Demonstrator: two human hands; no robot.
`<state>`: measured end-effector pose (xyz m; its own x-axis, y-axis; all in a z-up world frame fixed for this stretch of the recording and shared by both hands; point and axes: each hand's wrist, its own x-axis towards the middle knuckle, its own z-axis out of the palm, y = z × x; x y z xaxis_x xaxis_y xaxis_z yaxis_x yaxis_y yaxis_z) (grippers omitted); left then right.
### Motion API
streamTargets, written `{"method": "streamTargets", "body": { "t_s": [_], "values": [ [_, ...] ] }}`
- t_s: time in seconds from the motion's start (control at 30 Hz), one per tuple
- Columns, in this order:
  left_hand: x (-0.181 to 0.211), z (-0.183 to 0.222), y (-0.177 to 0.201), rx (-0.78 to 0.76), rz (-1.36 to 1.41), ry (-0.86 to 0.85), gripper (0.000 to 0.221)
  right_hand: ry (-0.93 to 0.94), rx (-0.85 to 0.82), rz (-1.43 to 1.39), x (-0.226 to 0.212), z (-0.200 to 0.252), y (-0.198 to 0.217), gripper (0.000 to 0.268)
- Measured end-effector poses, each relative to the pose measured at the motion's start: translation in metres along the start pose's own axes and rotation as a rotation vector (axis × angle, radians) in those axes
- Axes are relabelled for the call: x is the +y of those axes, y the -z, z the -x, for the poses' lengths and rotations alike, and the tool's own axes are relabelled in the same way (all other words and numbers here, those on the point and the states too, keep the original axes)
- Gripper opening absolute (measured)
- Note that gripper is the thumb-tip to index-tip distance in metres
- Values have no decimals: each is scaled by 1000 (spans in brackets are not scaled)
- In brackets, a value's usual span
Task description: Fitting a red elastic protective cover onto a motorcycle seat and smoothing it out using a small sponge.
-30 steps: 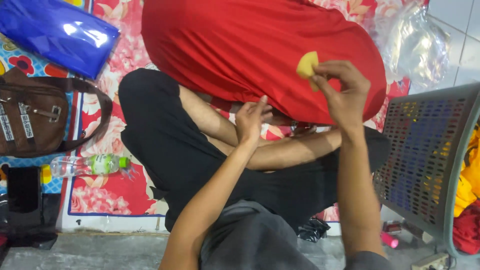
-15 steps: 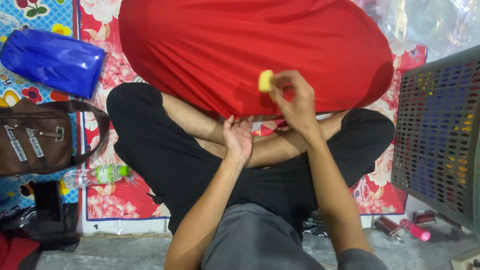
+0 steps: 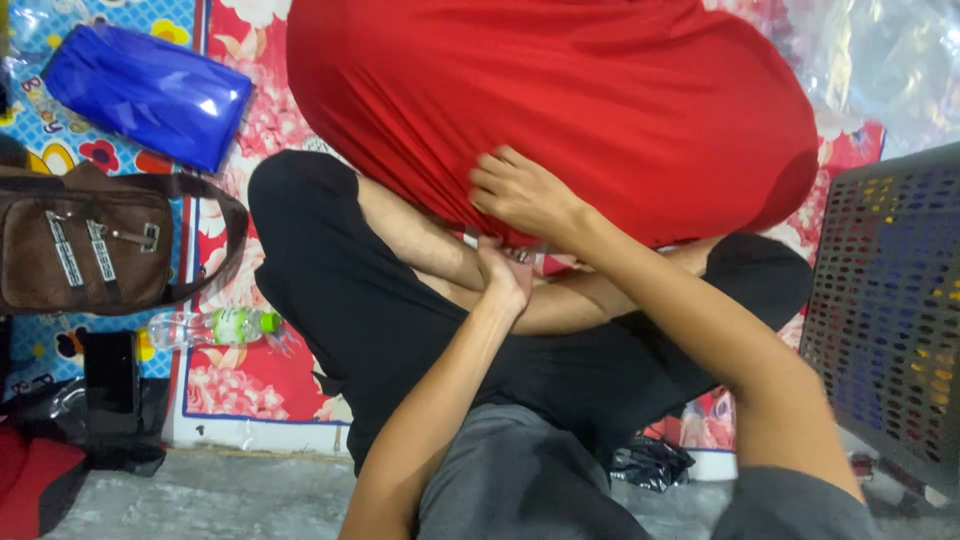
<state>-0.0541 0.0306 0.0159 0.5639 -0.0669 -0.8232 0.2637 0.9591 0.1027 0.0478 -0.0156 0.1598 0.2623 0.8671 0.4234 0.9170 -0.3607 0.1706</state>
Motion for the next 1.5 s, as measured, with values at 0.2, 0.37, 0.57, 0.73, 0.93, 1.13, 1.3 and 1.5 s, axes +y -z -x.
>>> {"method": "streamTargets", "body": {
  "t_s": [0.2, 0.37, 0.57, 0.73, 0.93, 1.13, 1.3, 1.5],
  "values": [
    [-9, -5, -5, 68, 77, 26, 36, -124, -322, -97, 3, 103, 51, 15],
    [-4, 13, -13, 30, 40, 33, 43, -277, -445, -110, -6, 86, 90, 18],
    [-5, 20, -11, -48, 121, 50, 29, -182, 44, -136, -9, -36, 20, 14],
    [-10, -1, 12, -26, 180, 30, 37, -55, 74, -12, -21, -82, -62, 9],
    [-26, -35, 28, -8, 189, 105, 53, -30, -170, -45, -21, -37, -2, 9],
    [4, 22, -19, 49, 155, 173, 32, -216, -479, -82, -11, 60, 52, 10],
    [-1, 14, -18, 69, 77, 152, 31, -362, -466, -223, 0, 24, 69, 20],
    [9, 28, -23, 16, -5, 112, 32, -190, -86, -135, 8, 29, 18, 7]
  ]
}}
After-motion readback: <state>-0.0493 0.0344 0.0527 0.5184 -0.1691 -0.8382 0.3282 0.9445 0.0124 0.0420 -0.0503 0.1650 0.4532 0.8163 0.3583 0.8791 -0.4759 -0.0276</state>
